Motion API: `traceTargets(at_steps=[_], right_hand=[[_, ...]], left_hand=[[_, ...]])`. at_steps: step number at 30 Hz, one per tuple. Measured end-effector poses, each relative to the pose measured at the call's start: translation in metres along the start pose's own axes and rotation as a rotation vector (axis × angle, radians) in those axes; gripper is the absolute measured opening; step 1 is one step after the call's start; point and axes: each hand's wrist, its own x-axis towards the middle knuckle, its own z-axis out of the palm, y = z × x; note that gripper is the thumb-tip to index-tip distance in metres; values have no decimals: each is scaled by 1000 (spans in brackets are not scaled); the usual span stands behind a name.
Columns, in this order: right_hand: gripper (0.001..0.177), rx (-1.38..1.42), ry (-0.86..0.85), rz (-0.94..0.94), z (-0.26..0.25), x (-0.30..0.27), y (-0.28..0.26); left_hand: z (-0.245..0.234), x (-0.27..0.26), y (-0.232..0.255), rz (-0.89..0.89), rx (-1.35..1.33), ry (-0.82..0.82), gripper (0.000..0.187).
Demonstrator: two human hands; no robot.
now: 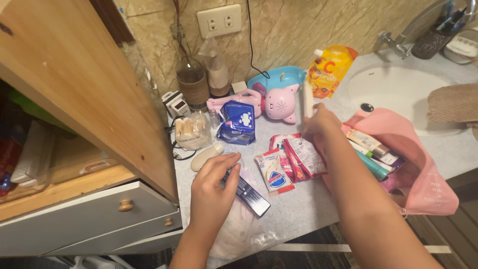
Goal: The person hangs a pink towel on a rack, then moves to the bathroom and organizes toiletries on the sink counter. They open a cabinet and place toothpaste, toothbrushes, wipes, and other personal care items into the cabinet, arranging them on the shelf.
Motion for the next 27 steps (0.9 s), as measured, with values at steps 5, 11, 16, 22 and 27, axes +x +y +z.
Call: traceTargets(at_steps=[5, 11, 16, 22, 27], right_hand=[[61, 891, 156, -283, -30, -31, -8], [48, 839, -132, -536, -62, -173, -11], [42, 799, -665, -402, -67, -271, -45], [45, 1050, -841, -472, -19, -337, -125], [50, 912, -480, -938, 24, -388, -180]], left_hand=[[-5, 2, -4, -20, -9, 38, 22], [-24, -1, -11, -203, -388, -32, 49], [-63, -10, -14, -237, -922, -118, 107], [-148, -22, -22, -127, -769, 343, 96], [-220, -36, -39, -182, -791, 473, 81]])
